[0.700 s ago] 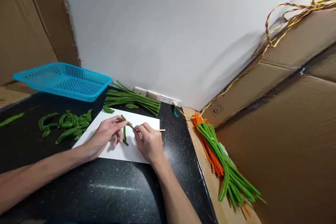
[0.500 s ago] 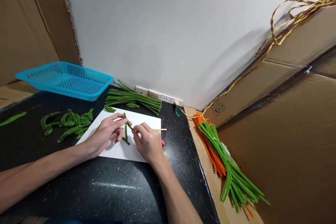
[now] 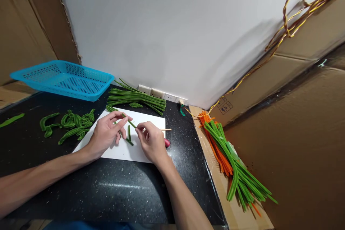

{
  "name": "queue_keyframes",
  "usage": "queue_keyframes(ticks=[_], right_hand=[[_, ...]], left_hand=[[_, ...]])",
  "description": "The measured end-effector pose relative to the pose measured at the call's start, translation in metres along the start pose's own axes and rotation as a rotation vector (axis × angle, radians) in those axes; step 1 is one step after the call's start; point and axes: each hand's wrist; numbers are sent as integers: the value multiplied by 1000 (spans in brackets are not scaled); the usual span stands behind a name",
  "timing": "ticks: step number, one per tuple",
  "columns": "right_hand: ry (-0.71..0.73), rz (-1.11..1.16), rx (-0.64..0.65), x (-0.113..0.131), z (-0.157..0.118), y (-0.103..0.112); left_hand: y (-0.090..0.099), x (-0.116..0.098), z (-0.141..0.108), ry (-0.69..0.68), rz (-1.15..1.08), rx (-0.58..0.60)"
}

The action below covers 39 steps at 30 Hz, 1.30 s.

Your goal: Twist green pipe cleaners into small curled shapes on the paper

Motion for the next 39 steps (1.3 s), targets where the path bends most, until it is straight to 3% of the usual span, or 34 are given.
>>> queue_keyframes(ticks=[5,12,20,27,33,39], right_hand=[[-17,83,-32,5,-1,1],[-89,200,-53,9,1,1],[-151,292,11,10,1,-2],[-143,281,-19,7,2,0],[-176,322,11,7,2,0],[-190,358,-41,8,4,2]], left_hand=[[-1,-4,-2,-39,-16,39],[1,-3,1,54,141,98],[2,2,-6,-159,265,181],[3,-1,-6,-84,316,182],[2,-1,-7,-121,336,295],[5,2,-7,-201,421,364]])
Point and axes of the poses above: each hand's wrist, its own z-axis towards the middle knuckle, its own y-axis out of the back of the hand, x = y × z, and after that the axes turned 2 degrees about y, right-handed
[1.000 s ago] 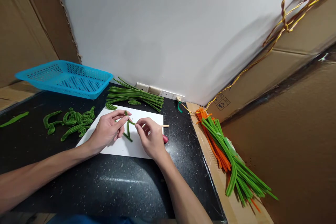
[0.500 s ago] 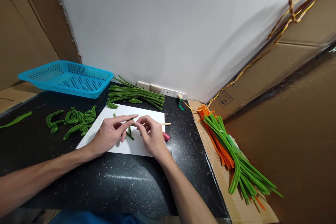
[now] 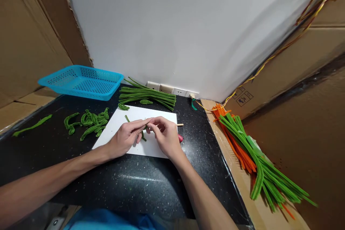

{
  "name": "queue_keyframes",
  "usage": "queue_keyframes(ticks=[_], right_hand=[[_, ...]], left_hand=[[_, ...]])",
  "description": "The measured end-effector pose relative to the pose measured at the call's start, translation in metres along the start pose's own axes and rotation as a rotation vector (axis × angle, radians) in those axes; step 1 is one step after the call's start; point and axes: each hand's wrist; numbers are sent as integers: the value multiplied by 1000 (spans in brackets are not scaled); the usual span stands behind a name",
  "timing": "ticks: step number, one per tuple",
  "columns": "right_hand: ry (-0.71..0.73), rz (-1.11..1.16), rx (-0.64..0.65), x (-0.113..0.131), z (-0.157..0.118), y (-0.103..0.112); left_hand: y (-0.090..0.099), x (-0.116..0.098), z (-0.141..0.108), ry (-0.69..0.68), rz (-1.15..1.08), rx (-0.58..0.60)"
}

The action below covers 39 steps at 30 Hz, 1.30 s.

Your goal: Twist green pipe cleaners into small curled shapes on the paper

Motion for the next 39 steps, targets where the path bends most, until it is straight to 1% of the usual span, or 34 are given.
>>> queue_keyframes(ticks=[6,12,15,20,24,27,31,33,35,39], right_hand=[[-63,38,19,6,0,4],[-51,-7,36,7,1,5],[-43,-13,27,6,1,6],[-25,-45,8,3,1,6],[-35,-23,-12,-1,0,4],[-34,-20,-18,-2,-1,2],[-34,-33,-9,-2,-1,1],[-25,-44,8,-1,-1,1],[-19,-50,9,0,-1,2],[-35,-15,-45,2,0,4]], left_hand=[[5,-4,1,10,143,31],[5,-7,0,47,246,1],[4,-8,0,54,229,13],[5,-12,2,36,175,-3],[9,-14,6,26,124,13],[14,-13,7,11,125,34],[16,-12,8,-9,130,32],[15,-13,8,-3,104,33],[13,-14,10,42,26,37],[8,-13,12,245,-300,76]])
Point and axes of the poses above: each hand's wrist, its own z-axis towards the middle knuckle, its own y-axis out of the back of the hand, x = y × z, and after that the axes turned 2 degrees about y, right-handed
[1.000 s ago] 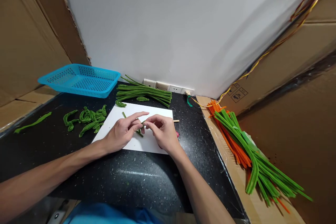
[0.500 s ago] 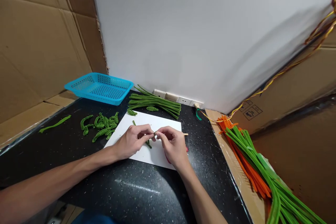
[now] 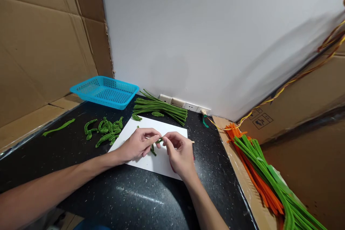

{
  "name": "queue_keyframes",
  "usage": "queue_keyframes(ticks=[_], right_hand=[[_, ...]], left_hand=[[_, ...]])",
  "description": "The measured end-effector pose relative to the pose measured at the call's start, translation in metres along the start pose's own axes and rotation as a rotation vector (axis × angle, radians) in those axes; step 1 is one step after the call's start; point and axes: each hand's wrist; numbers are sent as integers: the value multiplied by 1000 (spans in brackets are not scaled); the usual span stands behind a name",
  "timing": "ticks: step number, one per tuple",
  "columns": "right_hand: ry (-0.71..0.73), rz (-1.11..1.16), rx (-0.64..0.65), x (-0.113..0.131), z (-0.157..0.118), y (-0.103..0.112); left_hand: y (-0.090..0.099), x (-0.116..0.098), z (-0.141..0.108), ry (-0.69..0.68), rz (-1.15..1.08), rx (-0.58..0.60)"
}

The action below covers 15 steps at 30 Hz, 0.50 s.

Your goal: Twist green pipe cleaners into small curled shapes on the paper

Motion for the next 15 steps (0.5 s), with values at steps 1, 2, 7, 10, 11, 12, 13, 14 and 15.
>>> queue_keyframes(ticks=[1,2,7,10,11,12,13,14,15], right_hand=[[4,12,-13,0,0,1],[13,20,-25,0,1,1],[31,47,-63,-2,2,2],[12,73,-47,-3,1,1],[6,82,-42,-3,1,0],[2,89,-37,-3,1,0],[0,90,-30,-2,1,0],[0,84,-25,-2,0,1],[3,73,-20,-2,0,1]], left_hand=[[-1,1,1,52,-83,24],[-1,1,1,99,-157,45],[-1,2,-1,263,-448,110],[1,2,-1,304,-525,119],[1,2,0,318,-530,117],[2,2,0,329,-525,117],[2,1,0,334,-512,123],[2,0,1,330,-493,128],[2,-1,1,318,-469,132]])
Point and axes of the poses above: each hand's wrist, its own z-axis towards the middle knuckle, its own y-axis out of the back of the hand, x = y × z, and after that the axes turned 2 degrees about y, right-handed
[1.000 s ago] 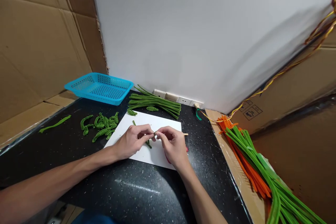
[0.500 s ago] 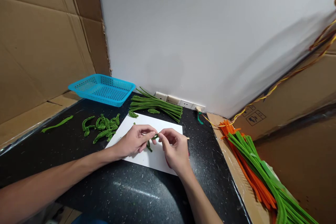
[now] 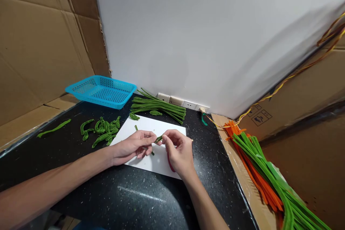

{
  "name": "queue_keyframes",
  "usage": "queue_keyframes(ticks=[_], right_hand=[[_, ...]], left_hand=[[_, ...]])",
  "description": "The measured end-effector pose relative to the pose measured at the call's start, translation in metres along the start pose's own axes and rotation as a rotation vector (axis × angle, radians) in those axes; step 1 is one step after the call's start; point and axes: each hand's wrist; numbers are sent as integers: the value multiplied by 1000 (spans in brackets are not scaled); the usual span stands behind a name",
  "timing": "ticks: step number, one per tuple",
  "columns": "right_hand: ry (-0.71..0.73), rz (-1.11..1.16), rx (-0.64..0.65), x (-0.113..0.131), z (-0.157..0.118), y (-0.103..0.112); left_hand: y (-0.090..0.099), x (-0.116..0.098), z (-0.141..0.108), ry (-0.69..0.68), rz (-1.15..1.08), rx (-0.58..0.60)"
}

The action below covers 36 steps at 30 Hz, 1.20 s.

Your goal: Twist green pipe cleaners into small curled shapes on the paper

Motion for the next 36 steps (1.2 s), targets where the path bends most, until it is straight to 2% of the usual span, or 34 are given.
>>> queue_keyframes(ticks=[8,13,16,27,32,36], right_hand=[[74,-70,33,5,2,6],[83,-109,57,7,3,4],[70,-135,55,6,3,3],[64,-140,41,1,5,3],[54,-140,37,1,5,2],[34,-111,22,0,5,2]], left_hand=[[-3,-1,-1,-67,128,-104],[4,4,3,-237,345,-184],[5,6,6,-295,412,-213],[-5,6,6,-358,345,-233],[0,9,8,-404,311,-235],[5,13,10,-365,296,-186]])
Point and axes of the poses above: each hand's wrist, its own z-axis towards the middle knuckle, its own y-axis out of the back of the hand, x = y × z, and after that the axes turned 2 degrees about y, right-handed
